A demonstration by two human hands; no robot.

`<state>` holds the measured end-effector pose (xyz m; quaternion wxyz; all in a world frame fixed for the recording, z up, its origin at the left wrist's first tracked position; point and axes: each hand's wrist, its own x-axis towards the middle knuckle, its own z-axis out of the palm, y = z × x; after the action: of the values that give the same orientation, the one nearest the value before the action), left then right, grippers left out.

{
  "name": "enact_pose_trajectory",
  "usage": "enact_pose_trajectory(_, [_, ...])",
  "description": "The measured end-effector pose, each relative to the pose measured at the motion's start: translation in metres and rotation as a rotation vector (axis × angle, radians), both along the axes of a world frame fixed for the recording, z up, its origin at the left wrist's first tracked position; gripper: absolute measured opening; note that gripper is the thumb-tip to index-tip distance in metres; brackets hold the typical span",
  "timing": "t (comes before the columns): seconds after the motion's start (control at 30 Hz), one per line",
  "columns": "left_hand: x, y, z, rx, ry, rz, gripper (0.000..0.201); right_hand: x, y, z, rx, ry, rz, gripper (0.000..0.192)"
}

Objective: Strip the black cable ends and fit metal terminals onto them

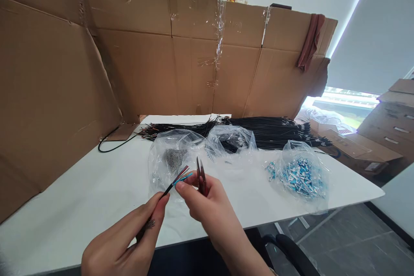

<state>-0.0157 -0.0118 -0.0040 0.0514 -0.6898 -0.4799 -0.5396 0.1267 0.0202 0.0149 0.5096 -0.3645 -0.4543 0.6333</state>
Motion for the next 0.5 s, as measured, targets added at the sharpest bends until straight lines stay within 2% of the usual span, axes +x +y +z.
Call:
enact_pose_trajectory(0.1, [0.0,0.001,-0.006,0.055,0.139,-0.002,0.018,0.001,0.006,-0.002,-0.151,0.174,0.09,0.039])
enact_pose_trajectory(0.2, [-0.005,0.004,-0.008,0.057,0.212,0.006,0.022,0.009,0.014,0.0,-0.23,0.329,-0.003,0.043])
enact_pose_trajectory(0.27, [-0.008,0.005,-0.006,0.009,0.155,0.037,0.019,0.024,0.019,0.004,-0.195,0.401,-0.18,0.042])
enact_pose_trajectory(0.37, [-0.013,0.007,0.005,-0.164,-0.028,0.032,0.014,0.062,0.024,0.008,-0.007,0.404,-0.479,0.038])
enact_pose_trajectory(0.43, [-0.017,0.007,0.011,-0.252,-0.14,0.007,0.015,0.097,0.026,0.004,0.163,0.307,-0.698,0.032])
enact_pose_trajectory(0.5, [-0.022,0.009,0.012,-0.268,-0.229,0.021,0.015,0.136,0.027,-0.007,0.268,0.093,-0.892,0.025])
